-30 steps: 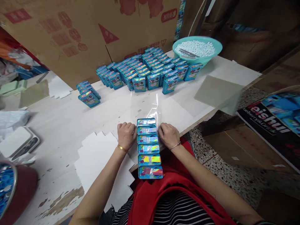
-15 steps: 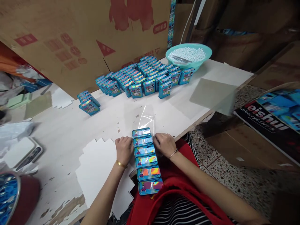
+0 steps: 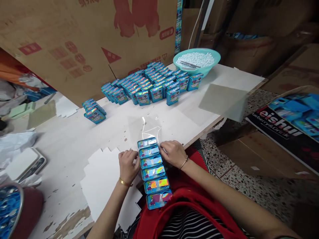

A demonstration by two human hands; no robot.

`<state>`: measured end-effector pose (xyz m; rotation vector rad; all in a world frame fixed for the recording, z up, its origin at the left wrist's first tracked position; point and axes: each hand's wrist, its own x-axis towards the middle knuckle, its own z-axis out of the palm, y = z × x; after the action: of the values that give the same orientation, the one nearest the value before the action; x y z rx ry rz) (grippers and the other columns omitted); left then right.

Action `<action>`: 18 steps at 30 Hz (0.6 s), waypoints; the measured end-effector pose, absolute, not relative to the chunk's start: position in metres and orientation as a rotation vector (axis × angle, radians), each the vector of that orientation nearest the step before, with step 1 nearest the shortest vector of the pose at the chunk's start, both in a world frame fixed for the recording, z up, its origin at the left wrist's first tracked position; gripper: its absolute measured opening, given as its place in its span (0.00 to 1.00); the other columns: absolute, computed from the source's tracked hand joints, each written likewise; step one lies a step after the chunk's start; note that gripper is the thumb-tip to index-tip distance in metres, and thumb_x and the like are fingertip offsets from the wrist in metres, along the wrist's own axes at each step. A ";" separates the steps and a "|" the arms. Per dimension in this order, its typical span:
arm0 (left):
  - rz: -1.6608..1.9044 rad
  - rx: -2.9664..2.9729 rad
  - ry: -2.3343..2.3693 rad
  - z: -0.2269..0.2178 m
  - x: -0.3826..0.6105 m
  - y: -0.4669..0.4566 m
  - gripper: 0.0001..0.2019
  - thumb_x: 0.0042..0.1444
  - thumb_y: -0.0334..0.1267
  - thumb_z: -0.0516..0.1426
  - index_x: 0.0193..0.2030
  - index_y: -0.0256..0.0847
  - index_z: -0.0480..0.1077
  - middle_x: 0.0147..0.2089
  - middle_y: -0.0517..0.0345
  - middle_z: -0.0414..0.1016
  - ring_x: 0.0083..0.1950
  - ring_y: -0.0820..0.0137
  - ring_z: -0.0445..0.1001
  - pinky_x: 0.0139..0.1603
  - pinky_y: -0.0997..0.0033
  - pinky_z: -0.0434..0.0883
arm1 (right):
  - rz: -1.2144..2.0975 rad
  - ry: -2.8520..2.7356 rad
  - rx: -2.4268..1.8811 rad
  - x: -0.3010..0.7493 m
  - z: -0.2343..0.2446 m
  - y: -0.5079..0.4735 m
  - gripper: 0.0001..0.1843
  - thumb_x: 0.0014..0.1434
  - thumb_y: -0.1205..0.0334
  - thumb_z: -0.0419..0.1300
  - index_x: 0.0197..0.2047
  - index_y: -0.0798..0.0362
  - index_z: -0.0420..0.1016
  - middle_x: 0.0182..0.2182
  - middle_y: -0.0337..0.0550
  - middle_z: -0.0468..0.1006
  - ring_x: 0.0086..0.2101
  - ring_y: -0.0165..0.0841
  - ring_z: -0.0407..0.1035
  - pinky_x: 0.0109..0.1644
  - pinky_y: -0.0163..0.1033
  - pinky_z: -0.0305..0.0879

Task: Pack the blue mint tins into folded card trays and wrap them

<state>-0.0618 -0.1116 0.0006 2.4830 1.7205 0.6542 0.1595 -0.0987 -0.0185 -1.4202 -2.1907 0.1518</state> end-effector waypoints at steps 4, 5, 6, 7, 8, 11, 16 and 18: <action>0.626 2.599 1.631 -0.003 -0.068 -0.132 0.08 0.56 0.31 0.50 0.27 0.42 0.63 0.24 0.60 0.66 0.30 0.68 0.62 0.41 0.62 0.56 | 0.091 -2.271 -1.167 0.165 -0.024 -0.114 0.17 0.62 0.66 0.46 0.23 0.53 0.65 0.21 0.41 0.68 0.25 0.31 0.59 0.33 0.39 0.47; 0.625 2.606 1.621 -0.004 -0.069 -0.137 0.07 0.56 0.31 0.50 0.27 0.42 0.64 0.24 0.60 0.67 0.31 0.68 0.62 0.41 0.62 0.56 | 0.081 -2.263 -1.166 0.166 -0.027 -0.120 0.17 0.62 0.66 0.46 0.23 0.53 0.65 0.21 0.40 0.68 0.25 0.31 0.58 0.33 0.39 0.47; 0.623 2.599 1.633 -0.006 -0.069 -0.142 0.07 0.56 0.32 0.50 0.28 0.42 0.64 0.25 0.59 0.67 0.31 0.68 0.63 0.41 0.62 0.57 | 0.076 -2.252 -1.191 0.167 -0.031 -0.125 0.16 0.62 0.65 0.46 0.24 0.53 0.65 0.20 0.40 0.68 0.25 0.31 0.58 0.32 0.39 0.47; 0.611 2.583 1.663 -0.008 -0.069 -0.145 0.07 0.56 0.32 0.50 0.28 0.42 0.64 0.25 0.59 0.67 0.31 0.67 0.63 0.41 0.62 0.57 | 0.073 -2.239 -1.238 0.167 -0.034 -0.128 0.15 0.62 0.65 0.47 0.24 0.53 0.66 0.21 0.40 0.68 0.25 0.31 0.58 0.32 0.39 0.47; 0.585 2.561 1.701 -0.009 -0.069 -0.146 0.07 0.56 0.32 0.50 0.28 0.42 0.64 0.26 0.59 0.67 0.31 0.67 0.63 0.41 0.62 0.57 | 0.070 -2.224 -1.301 0.167 -0.038 -0.130 0.14 0.61 0.64 0.49 0.25 0.54 0.66 0.21 0.41 0.68 0.25 0.32 0.59 0.33 0.39 0.47; 0.473 2.526 1.760 -0.013 -0.064 -0.143 0.08 0.56 0.32 0.50 0.25 0.41 0.62 0.25 0.58 0.68 0.31 0.67 0.63 0.39 0.62 0.56 | 0.059 -2.212 -1.435 0.164 -0.047 -0.129 0.13 0.60 0.62 0.52 0.24 0.54 0.66 0.21 0.42 0.69 0.26 0.32 0.60 0.33 0.39 0.46; 0.346 2.623 1.579 -0.006 -0.064 -0.156 0.11 0.57 0.32 0.48 0.24 0.41 0.61 0.25 0.57 0.67 0.29 0.68 0.62 0.37 0.63 0.56 | 0.111 -2.333 -1.205 0.169 -0.048 -0.136 0.14 0.61 0.68 0.48 0.24 0.54 0.65 0.21 0.41 0.69 0.25 0.31 0.59 0.33 0.39 0.47; 0.322 2.643 1.492 0.000 -0.066 -0.171 0.11 0.58 0.32 0.48 0.24 0.41 0.61 0.25 0.57 0.67 0.29 0.68 0.62 0.37 0.63 0.56 | 0.162 -2.362 -1.139 0.174 -0.044 -0.146 0.14 0.61 0.67 0.48 0.24 0.54 0.65 0.21 0.41 0.69 0.25 0.31 0.59 0.34 0.39 0.48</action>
<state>-0.0656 -0.1707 -0.0003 2.6429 1.4915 0.3221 0.1740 -0.1456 -0.0437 -1.1389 -2.3621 0.1621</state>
